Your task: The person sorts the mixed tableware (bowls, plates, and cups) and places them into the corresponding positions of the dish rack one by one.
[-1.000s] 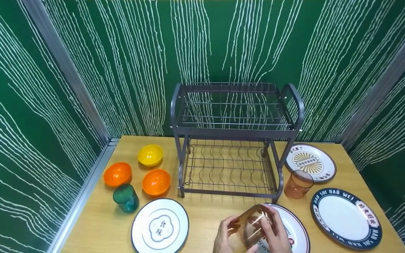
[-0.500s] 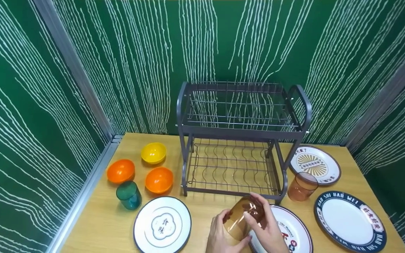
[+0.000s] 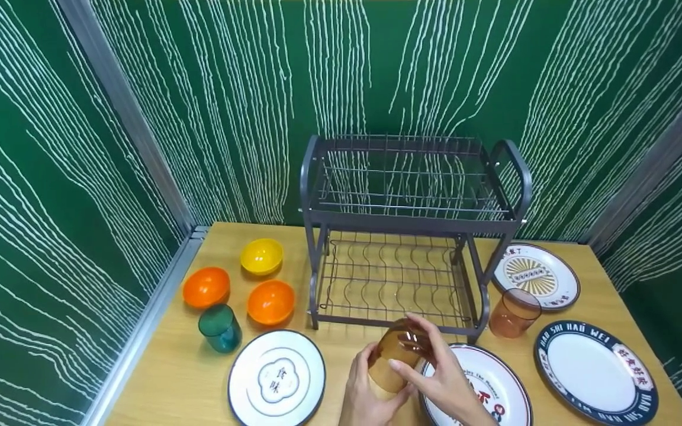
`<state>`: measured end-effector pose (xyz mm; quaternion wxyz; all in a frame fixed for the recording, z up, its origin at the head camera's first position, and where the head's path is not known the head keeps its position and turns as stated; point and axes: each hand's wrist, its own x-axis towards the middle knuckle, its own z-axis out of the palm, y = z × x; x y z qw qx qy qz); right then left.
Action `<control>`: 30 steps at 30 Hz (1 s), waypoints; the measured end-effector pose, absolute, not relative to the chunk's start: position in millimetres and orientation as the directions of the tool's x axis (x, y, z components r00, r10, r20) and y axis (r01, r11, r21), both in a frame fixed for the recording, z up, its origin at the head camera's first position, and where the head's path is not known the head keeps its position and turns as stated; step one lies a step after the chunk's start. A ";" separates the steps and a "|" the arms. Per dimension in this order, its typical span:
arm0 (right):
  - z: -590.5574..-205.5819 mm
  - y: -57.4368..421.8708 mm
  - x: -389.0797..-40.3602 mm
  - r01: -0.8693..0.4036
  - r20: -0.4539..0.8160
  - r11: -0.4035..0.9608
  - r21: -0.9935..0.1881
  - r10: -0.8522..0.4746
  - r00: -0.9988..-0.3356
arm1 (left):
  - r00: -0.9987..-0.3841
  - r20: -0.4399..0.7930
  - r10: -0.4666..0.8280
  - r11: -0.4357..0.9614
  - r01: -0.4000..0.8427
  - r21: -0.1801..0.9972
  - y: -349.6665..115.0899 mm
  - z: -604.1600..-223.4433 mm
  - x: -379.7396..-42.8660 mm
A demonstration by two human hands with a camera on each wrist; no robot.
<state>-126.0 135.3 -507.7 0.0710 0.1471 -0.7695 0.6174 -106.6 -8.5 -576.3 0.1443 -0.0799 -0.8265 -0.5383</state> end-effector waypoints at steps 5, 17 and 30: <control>-517.2 136.9 -142.0 -0.379 0.349 0.219 -0.899 -0.162 -0.923 | -0.908 0.416 -0.042 0.481 0.347 0.805 -11.2 -578.4 -114.0; -524.5 140.1 -190.5 -0.577 0.532 0.347 -0.740 -0.223 -0.817 | -0.804 0.589 -0.079 0.559 0.454 0.694 -23.0 -585.2 -119.9; -519.1 122.0 -247.4 -0.610 0.601 0.407 -0.680 -0.167 -0.782 | -0.814 0.554 -0.177 0.559 0.380 0.737 -57.0 -593.6 -121.9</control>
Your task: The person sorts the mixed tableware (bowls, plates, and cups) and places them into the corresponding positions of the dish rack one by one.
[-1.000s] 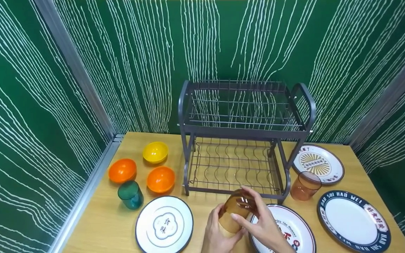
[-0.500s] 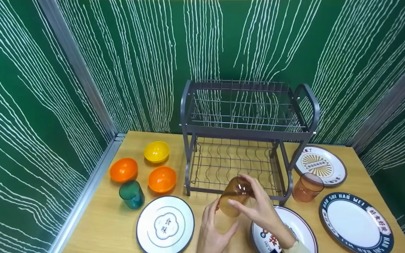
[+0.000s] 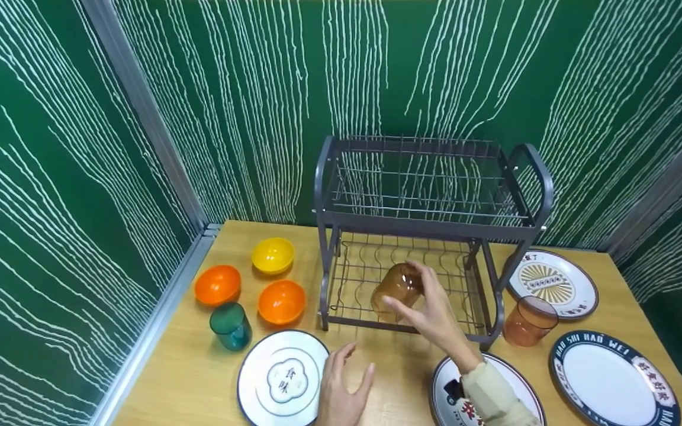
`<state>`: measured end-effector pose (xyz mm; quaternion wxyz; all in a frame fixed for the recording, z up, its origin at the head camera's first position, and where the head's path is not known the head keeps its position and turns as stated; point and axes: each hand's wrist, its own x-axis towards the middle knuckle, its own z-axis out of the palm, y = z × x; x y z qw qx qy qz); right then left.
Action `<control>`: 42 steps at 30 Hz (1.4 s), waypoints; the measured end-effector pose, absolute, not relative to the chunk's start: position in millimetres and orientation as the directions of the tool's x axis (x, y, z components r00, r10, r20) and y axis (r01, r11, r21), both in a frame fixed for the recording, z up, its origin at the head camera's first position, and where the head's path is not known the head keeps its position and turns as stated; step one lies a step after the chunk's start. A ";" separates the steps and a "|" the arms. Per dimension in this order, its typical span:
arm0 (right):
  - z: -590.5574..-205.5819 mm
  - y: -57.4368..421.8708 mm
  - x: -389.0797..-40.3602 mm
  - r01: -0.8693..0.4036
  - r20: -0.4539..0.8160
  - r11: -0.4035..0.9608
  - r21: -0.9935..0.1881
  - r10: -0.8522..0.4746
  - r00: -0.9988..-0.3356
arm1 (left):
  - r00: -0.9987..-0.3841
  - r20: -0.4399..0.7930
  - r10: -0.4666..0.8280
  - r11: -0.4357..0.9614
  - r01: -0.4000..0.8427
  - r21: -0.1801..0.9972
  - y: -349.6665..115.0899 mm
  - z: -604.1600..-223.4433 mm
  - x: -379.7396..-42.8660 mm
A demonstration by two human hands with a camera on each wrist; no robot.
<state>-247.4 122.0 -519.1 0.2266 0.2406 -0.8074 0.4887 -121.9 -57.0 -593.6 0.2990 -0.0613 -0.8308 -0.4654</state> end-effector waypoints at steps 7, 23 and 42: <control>-525.0 114.2 -282.7 -0.595 0.595 0.407 -0.693 -0.145 -0.791 | -0.842 0.462 -0.280 0.563 0.245 0.789 -85.4 -590.0 -122.9; -529.9 88.8 -352.7 -0.535 0.559 0.501 -0.680 -0.118 -0.821 | -0.737 0.235 -0.633 0.525 -0.186 0.831 -137.0 -580.9 -127.2; -552.3 60.9 -398.1 -0.551 0.532 0.507 -0.662 -0.200 -0.823 | -0.544 0.090 -0.835 0.288 -0.291 0.912 -211.9 -591.3 -137.8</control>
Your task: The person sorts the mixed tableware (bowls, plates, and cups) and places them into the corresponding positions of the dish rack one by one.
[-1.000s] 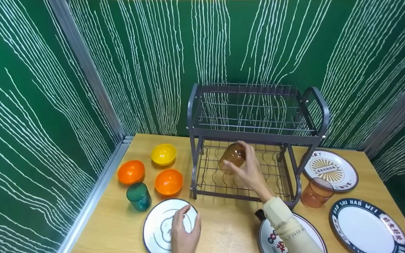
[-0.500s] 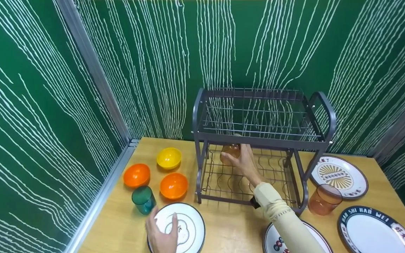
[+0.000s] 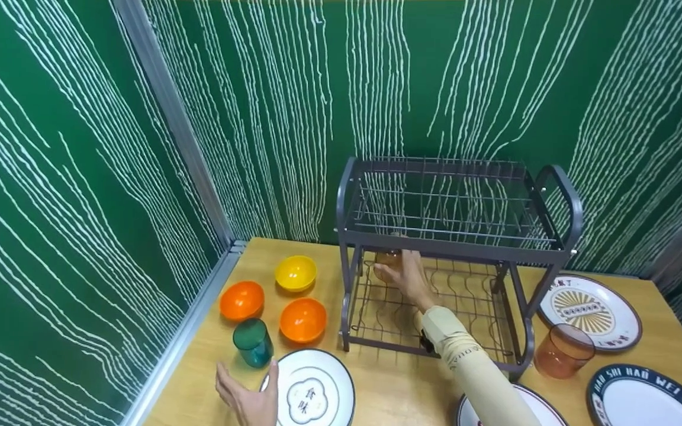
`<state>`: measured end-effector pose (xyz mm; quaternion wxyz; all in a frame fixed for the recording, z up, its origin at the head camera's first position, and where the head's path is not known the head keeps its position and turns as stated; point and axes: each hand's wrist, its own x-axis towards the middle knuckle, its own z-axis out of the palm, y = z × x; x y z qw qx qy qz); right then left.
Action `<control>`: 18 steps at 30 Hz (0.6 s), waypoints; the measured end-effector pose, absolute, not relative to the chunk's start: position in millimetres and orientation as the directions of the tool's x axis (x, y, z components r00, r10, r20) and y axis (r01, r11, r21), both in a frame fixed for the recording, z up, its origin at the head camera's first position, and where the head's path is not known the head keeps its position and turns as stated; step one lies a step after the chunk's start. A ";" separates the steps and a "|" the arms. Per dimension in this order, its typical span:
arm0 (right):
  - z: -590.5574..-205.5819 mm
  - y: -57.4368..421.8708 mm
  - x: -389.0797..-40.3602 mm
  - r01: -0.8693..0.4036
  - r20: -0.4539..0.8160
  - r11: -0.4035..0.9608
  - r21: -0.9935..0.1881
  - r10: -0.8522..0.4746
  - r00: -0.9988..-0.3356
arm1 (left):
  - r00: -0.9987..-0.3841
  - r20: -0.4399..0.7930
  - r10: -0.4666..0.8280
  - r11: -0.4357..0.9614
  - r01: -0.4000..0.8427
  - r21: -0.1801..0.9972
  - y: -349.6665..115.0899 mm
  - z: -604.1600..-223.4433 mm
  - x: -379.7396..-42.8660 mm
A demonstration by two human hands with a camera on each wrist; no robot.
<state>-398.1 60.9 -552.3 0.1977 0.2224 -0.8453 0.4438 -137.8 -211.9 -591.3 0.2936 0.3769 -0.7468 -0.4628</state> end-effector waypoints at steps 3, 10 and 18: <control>-552.2 57.6 -402.1 -0.557 0.531 0.500 -0.663 -0.211 -0.821 | -0.579 -0.020 -0.815 0.247 -0.379 0.892 -219.4 -593.3 -143.4; -559.3 51.4 -407.0 -0.557 0.519 0.516 -0.651 -0.233 -0.822 | -0.661 -0.135 -0.738 0.227 -0.431 0.873 -235.6 -602.5 -153.5; -560.4 44.4 -408.8 -0.519 0.465 0.490 -0.701 -0.238 -0.853 | -0.711 -0.146 -0.688 0.233 -0.406 0.884 -241.1 -607.5 -163.3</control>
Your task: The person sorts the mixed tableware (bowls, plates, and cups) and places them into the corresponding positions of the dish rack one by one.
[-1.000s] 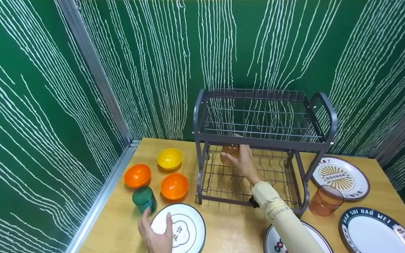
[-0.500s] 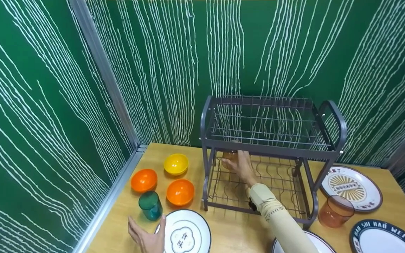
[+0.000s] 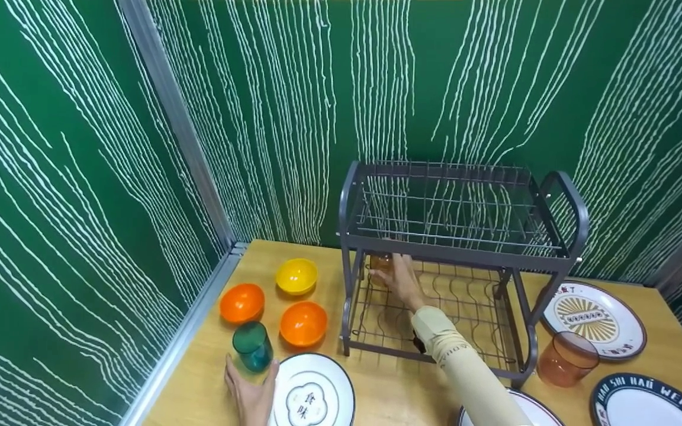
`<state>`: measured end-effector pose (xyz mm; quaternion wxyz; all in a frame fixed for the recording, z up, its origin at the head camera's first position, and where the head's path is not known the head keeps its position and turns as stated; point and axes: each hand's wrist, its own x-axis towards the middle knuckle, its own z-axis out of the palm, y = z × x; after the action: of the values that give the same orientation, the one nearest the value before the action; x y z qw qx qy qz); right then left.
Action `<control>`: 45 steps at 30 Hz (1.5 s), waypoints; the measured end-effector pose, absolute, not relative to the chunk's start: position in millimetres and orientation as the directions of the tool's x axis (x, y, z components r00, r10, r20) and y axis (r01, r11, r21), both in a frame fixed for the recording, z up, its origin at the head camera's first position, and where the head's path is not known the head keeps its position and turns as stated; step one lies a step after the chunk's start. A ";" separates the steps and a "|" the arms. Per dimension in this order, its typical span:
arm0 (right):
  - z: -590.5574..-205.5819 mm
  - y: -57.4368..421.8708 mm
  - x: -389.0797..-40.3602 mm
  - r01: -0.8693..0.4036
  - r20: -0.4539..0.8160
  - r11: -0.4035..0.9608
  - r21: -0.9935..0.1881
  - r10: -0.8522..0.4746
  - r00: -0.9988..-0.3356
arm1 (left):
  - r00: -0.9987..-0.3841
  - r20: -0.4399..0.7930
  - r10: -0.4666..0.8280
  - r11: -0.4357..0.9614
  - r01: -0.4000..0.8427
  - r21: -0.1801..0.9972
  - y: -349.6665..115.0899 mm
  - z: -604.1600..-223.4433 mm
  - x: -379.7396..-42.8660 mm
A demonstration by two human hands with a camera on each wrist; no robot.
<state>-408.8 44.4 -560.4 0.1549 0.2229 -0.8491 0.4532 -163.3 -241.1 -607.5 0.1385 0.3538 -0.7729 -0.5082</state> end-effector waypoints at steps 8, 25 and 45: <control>-567.2 41.9 -413.0 -0.530 0.490 0.529 -0.663 -0.229 -0.841 | -0.696 0.019 -0.717 0.324 -0.309 0.894 -240.2 -607.4 -169.2; -581.6 36.1 -429.3 -0.713 0.700 0.444 -0.543 -0.229 -0.676 | -0.683 -0.112 -0.721 0.247 -0.405 0.880 -250.8 -615.7 -183.9; -563.3 43.0 -420.1 -0.449 0.387 0.559 -0.697 -0.233 -0.892 | -0.749 -0.184 -0.637 0.146 -0.352 0.925 -264.5 -614.8 -186.4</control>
<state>-420.1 43.0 -563.3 0.1264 0.1950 -0.8738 0.4271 -186.4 -264.5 -614.8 0.1265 0.3311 -0.7462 -0.5635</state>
